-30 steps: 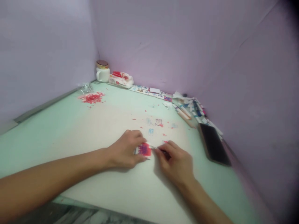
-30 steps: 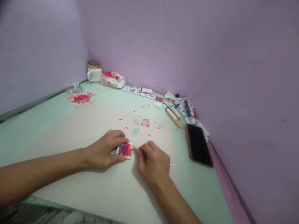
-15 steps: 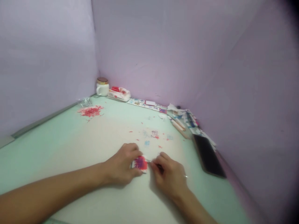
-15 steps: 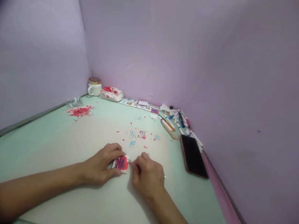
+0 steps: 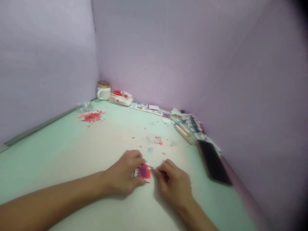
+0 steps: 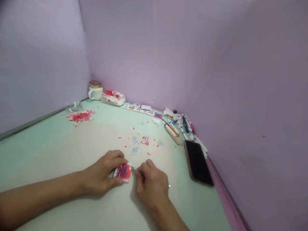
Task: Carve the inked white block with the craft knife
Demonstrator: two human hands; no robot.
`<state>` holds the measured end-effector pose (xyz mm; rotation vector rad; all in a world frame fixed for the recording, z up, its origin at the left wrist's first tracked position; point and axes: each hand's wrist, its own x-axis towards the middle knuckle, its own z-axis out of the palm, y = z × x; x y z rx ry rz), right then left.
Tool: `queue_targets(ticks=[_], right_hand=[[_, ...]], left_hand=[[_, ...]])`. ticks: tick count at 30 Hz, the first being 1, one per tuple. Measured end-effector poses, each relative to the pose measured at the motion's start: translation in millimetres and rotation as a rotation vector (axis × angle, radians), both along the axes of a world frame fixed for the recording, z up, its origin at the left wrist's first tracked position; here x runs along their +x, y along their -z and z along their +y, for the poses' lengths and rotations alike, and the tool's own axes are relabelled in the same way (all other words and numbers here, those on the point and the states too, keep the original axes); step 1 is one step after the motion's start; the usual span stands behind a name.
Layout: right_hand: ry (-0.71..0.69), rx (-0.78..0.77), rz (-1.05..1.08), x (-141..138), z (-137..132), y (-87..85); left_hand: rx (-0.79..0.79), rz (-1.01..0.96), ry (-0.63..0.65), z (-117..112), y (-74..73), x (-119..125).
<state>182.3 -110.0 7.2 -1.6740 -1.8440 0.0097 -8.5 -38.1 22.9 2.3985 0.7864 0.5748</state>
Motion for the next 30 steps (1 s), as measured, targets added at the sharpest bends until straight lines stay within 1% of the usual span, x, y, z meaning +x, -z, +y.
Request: queue_targets(ticks=[4, 8, 14, 19, 25, 30], right_hand=[[-0.001, -0.002, -0.025, -1, 2, 4.3], [0.01, 0.028, -0.05, -1, 3, 6.9], [-0.036, 0.026, -0.066, 0, 4, 6.3], [0.013, 0.041, -0.048, -2, 3, 5.9], [0.037, 0.035, -0.062, -3, 0, 0.9], [0.045, 0.003, -0.028, -1, -1, -3.5]], left_hand=[[-0.029, 0.02, -0.022, -1, -1.7, 1], [-0.016, 0.016, -0.042, -2, -1.4, 0], [-0.009, 0.029, -0.056, -3, 1.3, -1], [0.034, 0.024, -0.042, -2, 0.4, 0], [0.092, 0.047, 0.003, -1, -8.4, 1], [0.093, 0.057, 0.027, 0, -10.7, 1]])
